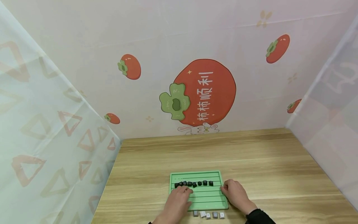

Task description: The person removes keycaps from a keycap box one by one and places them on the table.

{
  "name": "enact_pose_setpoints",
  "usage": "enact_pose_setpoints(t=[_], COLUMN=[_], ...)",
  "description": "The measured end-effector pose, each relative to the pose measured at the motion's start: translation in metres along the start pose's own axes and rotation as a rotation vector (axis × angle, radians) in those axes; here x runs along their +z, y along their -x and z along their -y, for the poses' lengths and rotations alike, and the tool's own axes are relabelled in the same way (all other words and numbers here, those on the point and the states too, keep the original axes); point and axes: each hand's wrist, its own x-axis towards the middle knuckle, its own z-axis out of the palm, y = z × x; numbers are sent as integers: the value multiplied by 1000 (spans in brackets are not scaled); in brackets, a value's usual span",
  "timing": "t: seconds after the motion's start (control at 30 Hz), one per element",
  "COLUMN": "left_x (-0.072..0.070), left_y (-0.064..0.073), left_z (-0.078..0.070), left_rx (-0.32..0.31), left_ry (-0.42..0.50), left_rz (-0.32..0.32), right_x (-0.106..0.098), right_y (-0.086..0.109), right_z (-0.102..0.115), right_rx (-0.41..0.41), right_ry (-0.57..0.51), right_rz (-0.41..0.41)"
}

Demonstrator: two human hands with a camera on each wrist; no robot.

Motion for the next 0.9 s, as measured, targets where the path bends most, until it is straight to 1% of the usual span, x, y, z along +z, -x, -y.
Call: enact_pose_setpoints(t=[0.33, 0.53, 0.9], left_x=[0, 4, 11], left_y=[1, 1, -1], left_z=[9, 13, 17], left_rx=[-73, -81, -104], left_ry=[1, -7, -17], left_rz=[8, -3, 11], right_x=[0, 0, 0], right_y=[0, 0, 1], right_z=[0, 0, 0], right_rx=[-2, -4, -7], right_ry=[5, 12, 13], right_rz=[-3, -6, -8])
